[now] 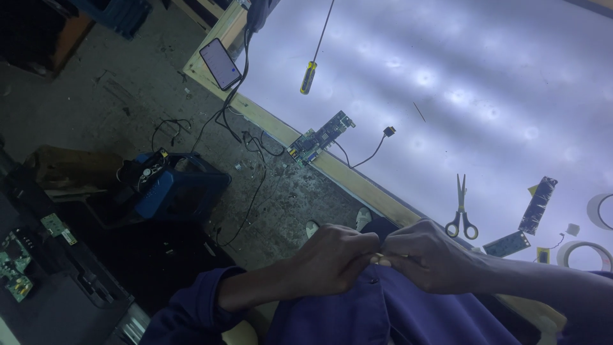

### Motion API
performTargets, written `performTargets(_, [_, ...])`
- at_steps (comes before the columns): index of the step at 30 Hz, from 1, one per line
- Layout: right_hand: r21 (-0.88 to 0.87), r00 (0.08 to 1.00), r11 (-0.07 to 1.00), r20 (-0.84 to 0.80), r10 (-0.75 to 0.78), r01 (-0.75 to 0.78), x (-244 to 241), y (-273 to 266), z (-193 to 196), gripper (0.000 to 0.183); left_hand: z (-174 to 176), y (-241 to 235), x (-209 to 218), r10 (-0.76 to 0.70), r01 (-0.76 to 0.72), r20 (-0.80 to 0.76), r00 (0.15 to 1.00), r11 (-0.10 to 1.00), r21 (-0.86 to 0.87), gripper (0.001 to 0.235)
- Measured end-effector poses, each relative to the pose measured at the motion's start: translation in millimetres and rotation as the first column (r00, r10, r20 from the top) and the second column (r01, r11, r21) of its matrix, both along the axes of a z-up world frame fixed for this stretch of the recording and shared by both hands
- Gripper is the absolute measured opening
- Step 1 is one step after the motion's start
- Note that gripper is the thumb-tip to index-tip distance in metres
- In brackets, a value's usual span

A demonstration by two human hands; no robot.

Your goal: The person uses a screwdriver to remove screws from the back of a flat-screen TV. They then flip the TV over to access the internal components and use scissors to cut a piece of yellow tape.

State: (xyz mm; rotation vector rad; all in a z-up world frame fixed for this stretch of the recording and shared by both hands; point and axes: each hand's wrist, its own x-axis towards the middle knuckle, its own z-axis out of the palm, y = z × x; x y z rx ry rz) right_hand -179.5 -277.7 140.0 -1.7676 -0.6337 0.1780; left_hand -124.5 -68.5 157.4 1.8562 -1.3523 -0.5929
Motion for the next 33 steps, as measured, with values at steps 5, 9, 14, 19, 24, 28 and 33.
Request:
performTargets(5, [-0.053,0.93,0.982,0.334,-0.154,0.182,2.4,9.4,15.4,0.028,20.0,-5.0,-1.4,0.181,-0.197,-0.093,0.979,0.959,-0.205,0.025])
performTargets(9, [0.078,0.85,0.939,0.406,-0.336,0.334,8.7,23.3,21.2,0.024,16.8,-10.0,-6.4,0.324,-0.408,-0.277,0.905,0.846,-0.344,0.037])
performTargets(14, [0.122,0.824,0.896,0.355,-0.441,0.426,4.7,35.5,10.7,0.028,5.1,-14.1,-19.7,0.422,-0.578,-0.433,0.796,0.744,-0.337,0.034])
performTargets(19, [0.087,0.885,0.917,0.241,-0.399,0.39,11.4,28.6,0.7,0.033,4.4,-7.4,-11.4,0.409,-0.58,-0.56,0.721,0.798,-0.165,0.038])
performTargets(24, [0.072,0.958,0.956,-0.013,-0.286,0.286,19.5,6.4,-9.9,0.024,-4.6,-3.3,-10.6,0.399,-0.621,-0.629,0.667,0.765,-0.172,0.03])
performTargets(28, [0.12,0.934,0.931,-0.143,-0.328,0.345,18.4,5.7,-20.9,0.028,-6.3,-0.2,-11.9,0.442,-0.633,-0.647,0.622,0.769,-0.084,0.025])
performTargets(33, [0.433,0.87,0.849,-0.489,-0.062,0.304,22.2,7.1,-43.3,0.035,3.2,3.6,-12.9,0.454,-0.634,-0.653,0.606,0.771,-0.052,0.028])
